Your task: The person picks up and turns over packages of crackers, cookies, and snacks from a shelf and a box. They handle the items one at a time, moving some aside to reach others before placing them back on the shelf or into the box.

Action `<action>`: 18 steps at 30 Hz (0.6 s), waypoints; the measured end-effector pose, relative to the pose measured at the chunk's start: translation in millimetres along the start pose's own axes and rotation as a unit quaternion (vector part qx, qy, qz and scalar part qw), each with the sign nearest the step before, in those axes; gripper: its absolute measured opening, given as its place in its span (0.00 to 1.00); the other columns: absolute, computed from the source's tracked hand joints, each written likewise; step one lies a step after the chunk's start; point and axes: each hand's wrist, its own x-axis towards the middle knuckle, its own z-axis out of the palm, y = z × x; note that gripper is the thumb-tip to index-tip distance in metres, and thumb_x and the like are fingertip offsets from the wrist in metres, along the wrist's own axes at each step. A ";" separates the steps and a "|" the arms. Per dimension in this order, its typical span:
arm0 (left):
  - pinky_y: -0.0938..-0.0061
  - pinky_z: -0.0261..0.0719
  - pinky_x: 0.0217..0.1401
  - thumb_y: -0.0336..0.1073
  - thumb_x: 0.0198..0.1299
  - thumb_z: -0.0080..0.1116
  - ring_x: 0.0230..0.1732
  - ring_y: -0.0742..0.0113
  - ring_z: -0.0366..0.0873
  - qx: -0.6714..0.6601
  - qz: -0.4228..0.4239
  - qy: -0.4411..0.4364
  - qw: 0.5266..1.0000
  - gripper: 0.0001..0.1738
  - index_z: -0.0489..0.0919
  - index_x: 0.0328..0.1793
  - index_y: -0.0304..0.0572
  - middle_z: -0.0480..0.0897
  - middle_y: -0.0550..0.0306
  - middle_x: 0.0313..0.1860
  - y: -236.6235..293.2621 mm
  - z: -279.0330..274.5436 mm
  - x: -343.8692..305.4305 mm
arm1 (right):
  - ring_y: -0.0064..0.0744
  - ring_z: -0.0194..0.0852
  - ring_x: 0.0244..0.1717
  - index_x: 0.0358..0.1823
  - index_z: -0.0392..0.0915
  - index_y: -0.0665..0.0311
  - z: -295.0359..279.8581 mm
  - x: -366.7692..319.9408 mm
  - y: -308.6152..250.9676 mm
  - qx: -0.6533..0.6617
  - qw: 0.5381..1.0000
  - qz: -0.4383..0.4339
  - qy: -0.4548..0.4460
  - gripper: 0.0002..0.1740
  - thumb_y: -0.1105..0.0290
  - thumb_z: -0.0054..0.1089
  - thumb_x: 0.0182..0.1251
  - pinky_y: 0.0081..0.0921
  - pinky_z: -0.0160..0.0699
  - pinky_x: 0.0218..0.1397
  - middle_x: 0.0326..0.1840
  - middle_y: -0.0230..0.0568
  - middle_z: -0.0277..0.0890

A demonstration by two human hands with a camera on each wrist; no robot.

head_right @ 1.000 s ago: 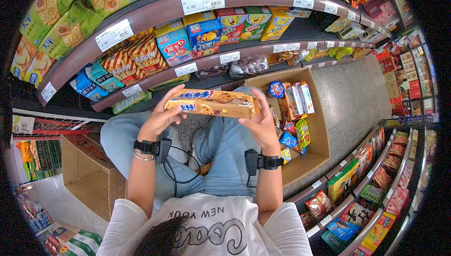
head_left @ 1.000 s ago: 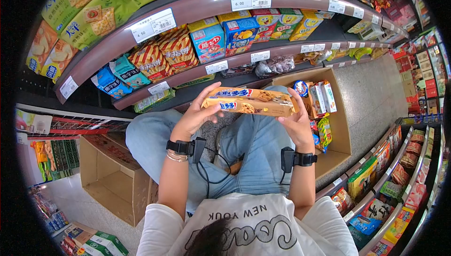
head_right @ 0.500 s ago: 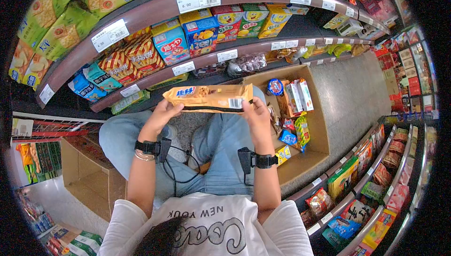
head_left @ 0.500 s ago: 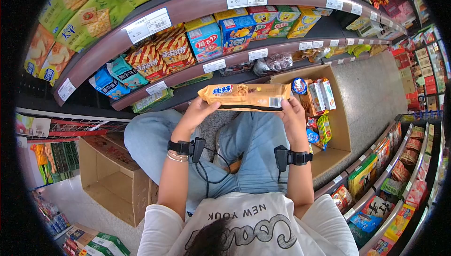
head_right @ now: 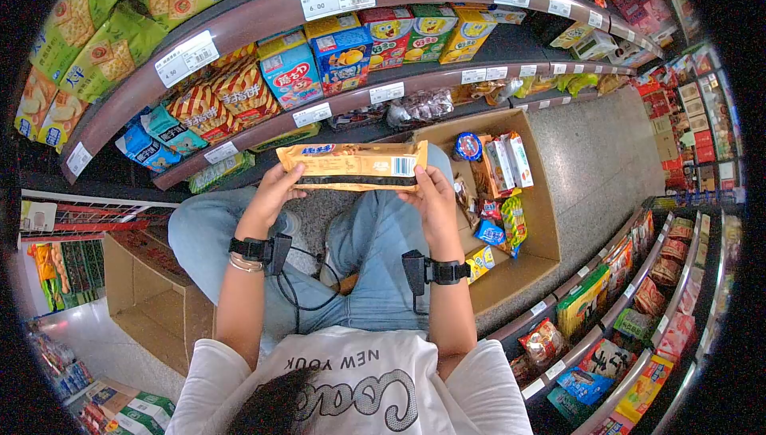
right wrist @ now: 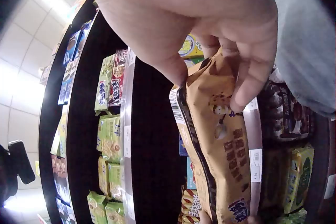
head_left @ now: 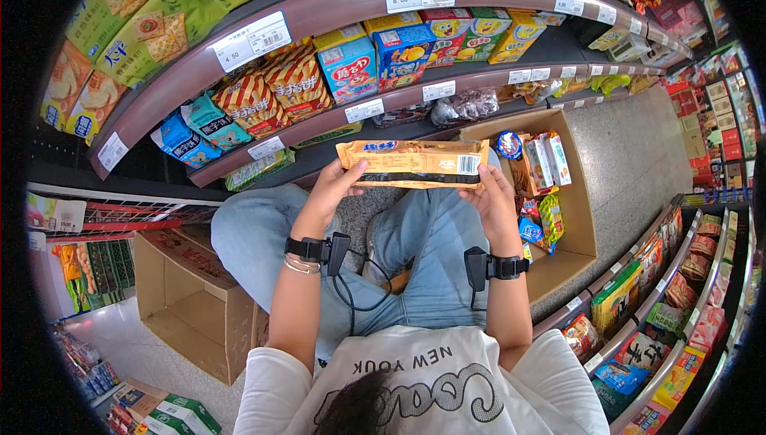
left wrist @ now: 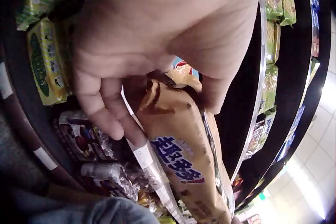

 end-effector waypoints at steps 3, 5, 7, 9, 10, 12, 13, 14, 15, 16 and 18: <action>0.74 0.79 0.47 0.47 0.66 0.57 0.50 0.72 0.78 -0.025 0.013 -0.008 1.000 0.23 0.73 0.61 0.42 0.80 0.60 0.52 1.0 1.9 -0.8 | 0.27 0.80 0.39 0.54 0.71 0.65 -2.7 0.3 1.2 -0.019 1.000 0.005 -0.011 0.17 0.62 0.55 0.71 0.23 0.80 0.41 0.43 0.39 0.79; 0.73 0.80 0.48 0.46 0.67 0.56 0.50 0.71 0.78 -0.066 0.030 -0.013 0.997 0.22 0.73 0.61 0.41 0.80 0.60 0.51 3.0 5.0 -2.2 | 0.28 0.80 0.41 0.59 0.68 0.65 -0.8 -2.3 -1.8 -0.054 0.998 0.003 -0.019 0.21 0.62 0.56 0.71 0.24 0.81 0.42 0.46 0.41 0.78; 0.71 0.81 0.48 0.45 0.67 0.55 0.49 0.70 0.79 -0.123 0.048 -0.018 0.991 0.22 0.73 0.61 0.40 0.81 0.59 0.50 4.4 6.5 -2.2 | 0.29 0.80 0.43 0.62 0.65 0.65 5.3 -5.2 -5.5 -0.052 0.998 -0.008 -0.036 0.24 0.62 0.57 0.70 0.25 0.81 0.43 0.48 0.42 0.78; 0.72 0.82 0.46 0.44 0.67 0.54 0.48 0.70 0.80 -0.102 0.048 -0.012 0.994 0.23 0.71 0.63 0.40 0.80 0.58 0.51 3.5 3.1 -0.5 | 0.30 0.79 0.46 0.64 0.63 0.64 9.6 -7.8 -8.4 -0.046 0.998 -0.017 -0.050 0.26 0.63 0.58 0.69 0.26 0.81 0.46 0.50 0.42 0.77; 0.73 0.83 0.45 0.43 0.67 0.54 0.48 0.69 0.80 -0.092 0.048 -0.009 0.995 0.24 0.70 0.65 0.40 0.80 0.57 0.52 3.4 1.9 -0.2 | 0.30 0.78 0.48 0.65 0.63 0.64 10.9 -9.2 -9.2 -0.041 0.997 -0.020 -0.055 0.27 0.64 0.58 0.69 0.27 0.80 0.48 0.51 0.42 0.76; 0.74 0.84 0.40 0.41 0.67 0.54 0.47 0.69 0.80 -0.111 0.068 -0.017 0.991 0.27 0.65 0.70 0.42 0.78 0.55 0.54 6.3 5.2 -2.5 | 0.30 0.76 0.51 0.67 0.61 0.64 9.4 -7.9 -6.8 -0.042 0.996 -0.036 -0.069 0.29 0.65 0.59 0.68 0.27 0.77 0.54 0.53 0.42 0.75; 0.75 0.84 0.38 0.40 0.67 0.54 0.47 0.68 0.80 -0.121 0.077 -0.021 0.989 0.29 0.62 0.72 0.44 0.78 0.54 0.55 9.5 7.5 -4.4 | 0.30 0.74 0.53 0.68 0.60 0.64 5.1 -4.2 -2.4 -0.048 0.995 -0.049 -0.078 0.30 0.66 0.59 0.68 0.27 0.75 0.57 0.54 0.42 0.74; 0.75 0.84 0.37 0.39 0.67 0.53 0.47 0.68 0.81 -0.116 0.084 -0.023 0.989 0.30 0.60 0.74 0.45 0.77 0.52 0.57 11.7 8.6 -6.1 | 0.30 0.73 0.55 0.69 0.59 0.64 2.8 -2.0 0.1 -0.053 0.993 -0.062 -0.087 0.31 0.67 0.59 0.67 0.28 0.72 0.60 0.56 0.43 0.73; 0.76 0.84 0.35 0.37 0.67 0.52 0.47 0.67 0.81 -0.112 0.090 -0.024 0.989 0.32 0.57 0.75 0.47 0.76 0.51 0.59 13.6 9.5 -7.9 | 0.31 0.71 0.58 0.69 0.58 0.64 3.8 -2.5 -0.9 -0.055 0.992 -0.070 -0.088 0.32 0.68 0.59 0.67 0.28 0.70 0.62 0.57 0.43 0.72; 0.76 0.84 0.33 0.36 0.66 0.51 0.47 0.66 0.81 -0.108 0.097 -0.025 0.989 0.33 0.55 0.77 0.48 0.75 0.49 0.60 15.0 10.4 -9.3 | 0.31 0.69 0.60 0.70 0.58 0.64 5.9 -4.0 -2.9 -0.056 0.991 -0.078 -0.088 0.32 0.68 0.60 0.67 0.28 0.67 0.64 0.59 0.43 0.70; 0.76 0.84 0.31 0.34 0.65 0.48 0.48 0.64 0.81 -0.129 0.099 -0.041 0.986 0.34 0.53 0.77 0.49 0.73 0.46 0.63 17.7 11.9 -10.1 | 0.31 0.66 0.63 0.70 0.58 0.64 9.5 -7.0 -7.6 -0.047 0.991 -0.085 -0.096 0.34 0.69 0.61 0.65 0.28 0.65 0.66 0.61 0.43 0.68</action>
